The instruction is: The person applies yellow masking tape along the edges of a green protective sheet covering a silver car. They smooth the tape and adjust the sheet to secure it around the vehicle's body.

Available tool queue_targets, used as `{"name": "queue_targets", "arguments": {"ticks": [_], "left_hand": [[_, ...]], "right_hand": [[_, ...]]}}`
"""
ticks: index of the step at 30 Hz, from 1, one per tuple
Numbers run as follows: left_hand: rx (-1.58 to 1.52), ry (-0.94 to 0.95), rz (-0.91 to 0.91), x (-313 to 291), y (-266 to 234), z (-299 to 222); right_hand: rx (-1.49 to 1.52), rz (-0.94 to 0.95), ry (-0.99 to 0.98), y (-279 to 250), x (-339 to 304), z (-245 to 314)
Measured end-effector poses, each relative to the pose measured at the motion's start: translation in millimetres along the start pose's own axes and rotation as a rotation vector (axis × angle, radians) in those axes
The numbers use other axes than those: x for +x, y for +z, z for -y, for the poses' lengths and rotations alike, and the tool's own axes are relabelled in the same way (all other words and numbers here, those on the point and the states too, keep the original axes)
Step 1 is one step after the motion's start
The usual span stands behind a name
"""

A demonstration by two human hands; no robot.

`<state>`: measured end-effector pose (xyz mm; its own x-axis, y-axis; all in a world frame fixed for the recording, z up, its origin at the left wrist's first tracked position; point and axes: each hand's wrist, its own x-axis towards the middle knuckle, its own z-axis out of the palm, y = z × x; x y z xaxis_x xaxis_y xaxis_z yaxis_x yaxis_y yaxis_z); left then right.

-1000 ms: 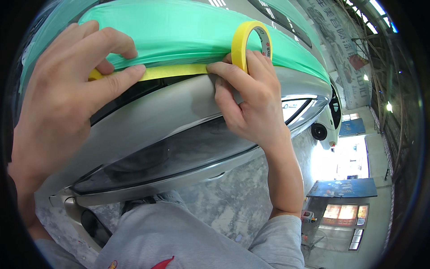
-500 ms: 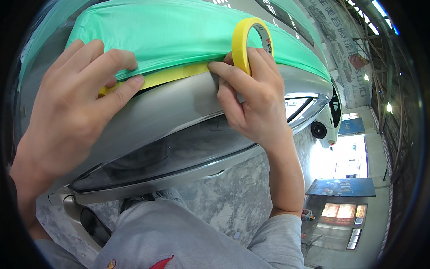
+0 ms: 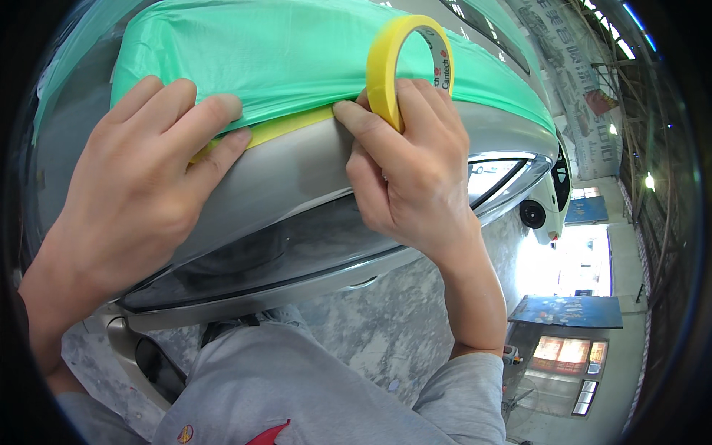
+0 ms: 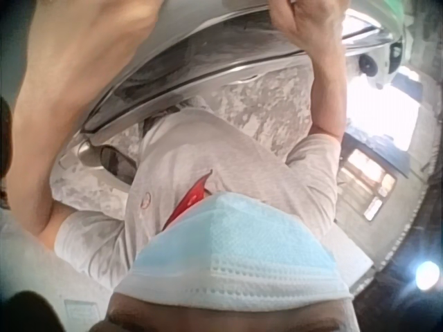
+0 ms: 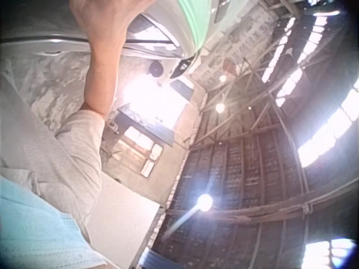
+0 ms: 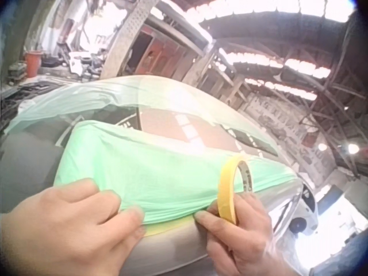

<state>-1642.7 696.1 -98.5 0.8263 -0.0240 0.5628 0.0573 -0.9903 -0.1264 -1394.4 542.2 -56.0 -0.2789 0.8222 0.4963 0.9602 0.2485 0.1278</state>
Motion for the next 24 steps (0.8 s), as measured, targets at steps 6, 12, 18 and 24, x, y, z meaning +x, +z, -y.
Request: {"name": "queue_targets", "arguments": {"ticks": [6, 12, 18, 24], "left_hand": [[0.003, -0.022, -0.007, 1, 1, -2], [0.050, -0.034, -0.019, 3, -6, -4], [0.046, -0.001, 0.009, 6, -9, 0], [0.034, 0.001, 0.016, 4, -6, -1]], "right_hand": [[0.013, 0.026, -0.003, 0, 1, 7], [0.009, 0.016, -0.005, 2, 0, 8], [0.008, 0.026, 0.009, 0, -4, 7], [0.061, 0.004, -0.001, 2, -4, 5]]}}
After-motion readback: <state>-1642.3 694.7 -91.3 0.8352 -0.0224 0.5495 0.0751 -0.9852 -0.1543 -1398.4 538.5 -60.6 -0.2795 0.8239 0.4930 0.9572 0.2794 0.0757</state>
